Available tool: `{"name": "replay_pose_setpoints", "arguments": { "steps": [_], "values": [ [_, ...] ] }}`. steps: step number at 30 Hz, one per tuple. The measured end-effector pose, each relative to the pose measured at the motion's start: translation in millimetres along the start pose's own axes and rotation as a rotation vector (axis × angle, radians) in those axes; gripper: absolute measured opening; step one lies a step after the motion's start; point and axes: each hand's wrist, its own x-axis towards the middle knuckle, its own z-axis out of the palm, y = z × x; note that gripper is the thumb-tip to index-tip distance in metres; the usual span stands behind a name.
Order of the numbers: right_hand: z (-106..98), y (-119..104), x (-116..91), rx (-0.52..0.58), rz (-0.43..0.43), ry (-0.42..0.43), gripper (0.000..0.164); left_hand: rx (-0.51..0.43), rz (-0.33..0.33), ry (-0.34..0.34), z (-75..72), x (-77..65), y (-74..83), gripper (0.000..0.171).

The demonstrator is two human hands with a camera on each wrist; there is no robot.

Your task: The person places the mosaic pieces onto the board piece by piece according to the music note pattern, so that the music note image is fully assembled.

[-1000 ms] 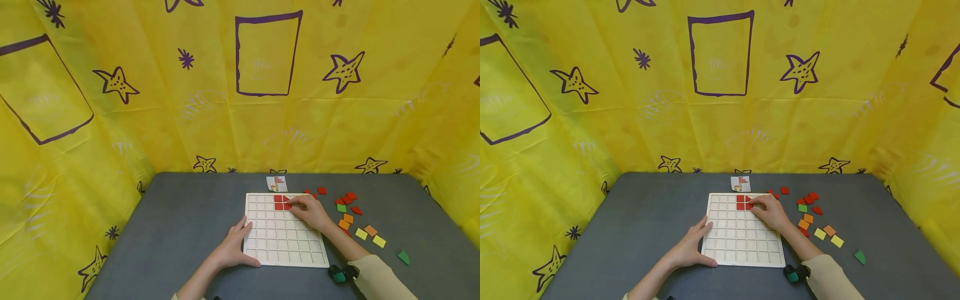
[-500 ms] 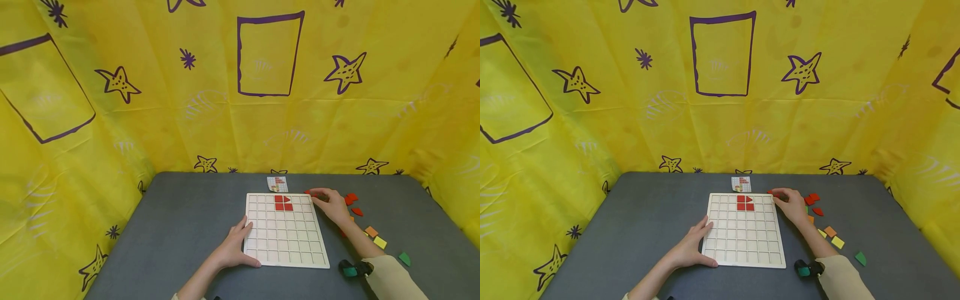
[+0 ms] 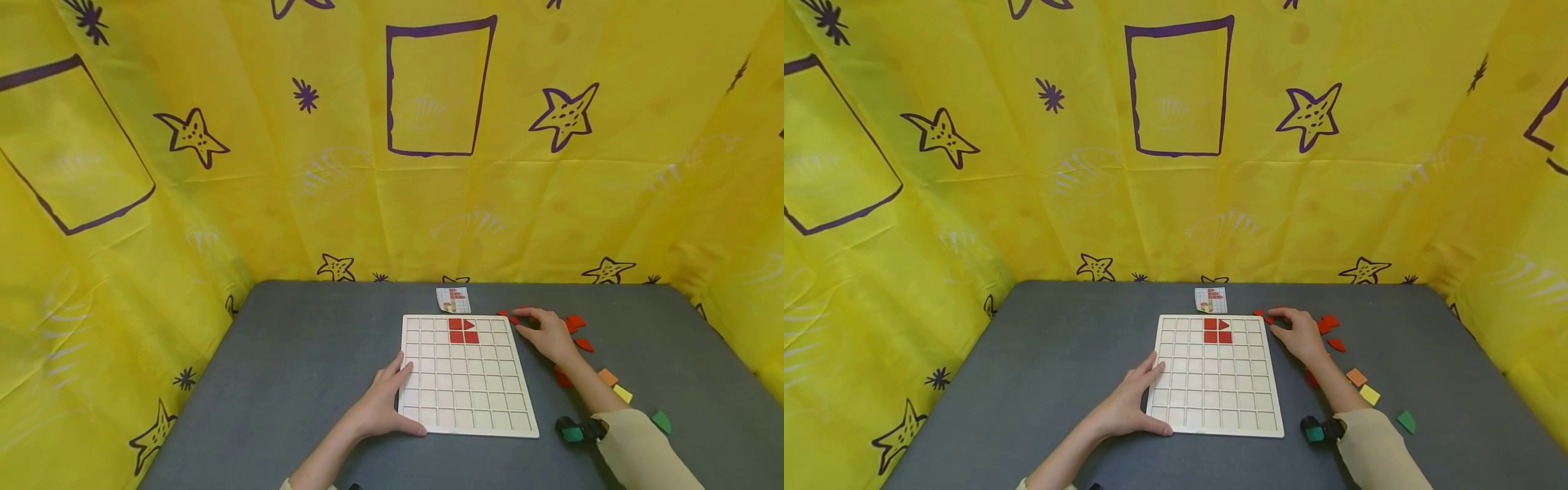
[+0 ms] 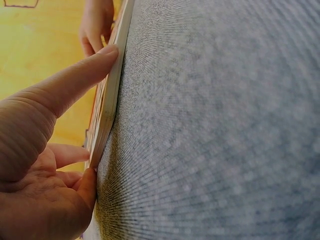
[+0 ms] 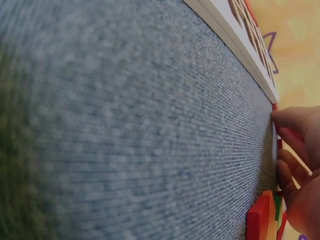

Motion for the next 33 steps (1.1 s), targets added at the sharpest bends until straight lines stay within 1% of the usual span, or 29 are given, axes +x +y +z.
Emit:
{"name": "replay_pose_setpoints", "arguments": {
  "steps": [6,11,16,20,25,27,33],
  "values": [
    [0.2,1.0,-2.0,-0.008,0.002,-0.003,0.028,-0.005,-0.012,-0.007,0.2,1.9,-0.6,0.114],
    [1.4,3.0,-4.4,-0.023,0.010,0.025,0.028,-0.004,-0.011,-0.008,0.5,2.2,-0.3,0.114],
    [1.8,3.2,-8.0,-0.005,0.045,0.053,0.028,-0.003,-0.005,-0.008,0.5,1.4,0.0,0.114],
    [1.3,-1.5,-12.6,0.035,0.079,0.058,0.031,-0.004,-0.004,-0.008,0.5,1.4,-0.5,0.114],
    [4.3,-10.3,-17.9,0.091,0.140,0.028,0.034,-0.003,0.004,-0.007,0.7,1.6,-1.3,0.114],
    [7.1,-13.7,-18.6,0.104,0.151,0.011,0.035,-0.003,0.003,-0.007,0.3,1.4,-1.3,0.114],
    [18.0,-26.3,-18.1,0.120,0.117,-0.032,0.032,0.002,0.008,-0.005,-0.7,0.2,-0.8,0.114]
  ]
}}
